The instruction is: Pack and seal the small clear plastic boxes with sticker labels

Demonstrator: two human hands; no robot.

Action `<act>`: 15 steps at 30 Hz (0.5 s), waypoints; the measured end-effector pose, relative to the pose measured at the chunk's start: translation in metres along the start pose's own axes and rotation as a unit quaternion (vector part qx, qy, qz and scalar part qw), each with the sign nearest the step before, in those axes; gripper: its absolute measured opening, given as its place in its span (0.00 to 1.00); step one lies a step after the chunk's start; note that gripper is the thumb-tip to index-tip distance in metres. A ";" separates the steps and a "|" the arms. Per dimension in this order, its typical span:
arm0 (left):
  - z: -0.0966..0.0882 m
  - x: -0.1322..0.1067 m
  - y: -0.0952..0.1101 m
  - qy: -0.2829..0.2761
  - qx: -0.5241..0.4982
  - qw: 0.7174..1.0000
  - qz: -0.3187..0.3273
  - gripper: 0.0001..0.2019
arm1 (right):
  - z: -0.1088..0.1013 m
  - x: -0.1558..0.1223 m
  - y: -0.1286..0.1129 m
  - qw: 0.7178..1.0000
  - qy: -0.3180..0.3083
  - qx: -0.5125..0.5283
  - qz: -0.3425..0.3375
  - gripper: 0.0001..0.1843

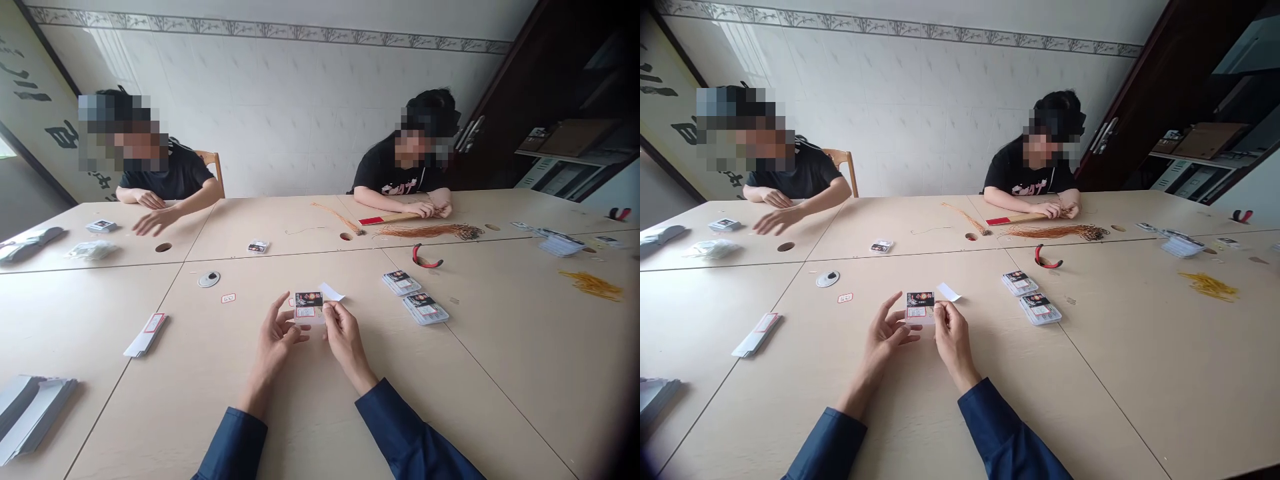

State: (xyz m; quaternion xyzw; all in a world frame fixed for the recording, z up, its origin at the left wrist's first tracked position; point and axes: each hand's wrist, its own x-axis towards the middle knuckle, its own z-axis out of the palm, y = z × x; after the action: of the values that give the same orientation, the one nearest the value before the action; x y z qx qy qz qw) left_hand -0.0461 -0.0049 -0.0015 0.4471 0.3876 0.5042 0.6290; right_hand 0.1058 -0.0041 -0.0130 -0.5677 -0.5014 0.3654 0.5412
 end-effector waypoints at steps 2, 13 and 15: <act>0.000 0.000 0.001 0.021 0.007 1.000 0.000 0.36 | -0.004 0.004 0.003 1.000 0.018 0.004 0.001 0.24; 0.000 -0.001 0.001 0.045 0.035 0.998 0.005 0.28 | -0.014 0.011 0.010 0.997 0.074 -0.023 -0.017 0.25; -0.002 0.001 0.000 0.044 0.037 0.998 0.004 0.28 | -0.014 0.010 0.010 0.997 0.072 -0.026 -0.019 0.24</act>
State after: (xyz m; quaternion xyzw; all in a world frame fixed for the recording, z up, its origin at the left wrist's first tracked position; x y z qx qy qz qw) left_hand -0.0473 -0.0042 -0.0023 0.4492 0.4315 0.5109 0.5924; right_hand 0.1231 0.0034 -0.0196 -0.5971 -0.4812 0.3001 0.5673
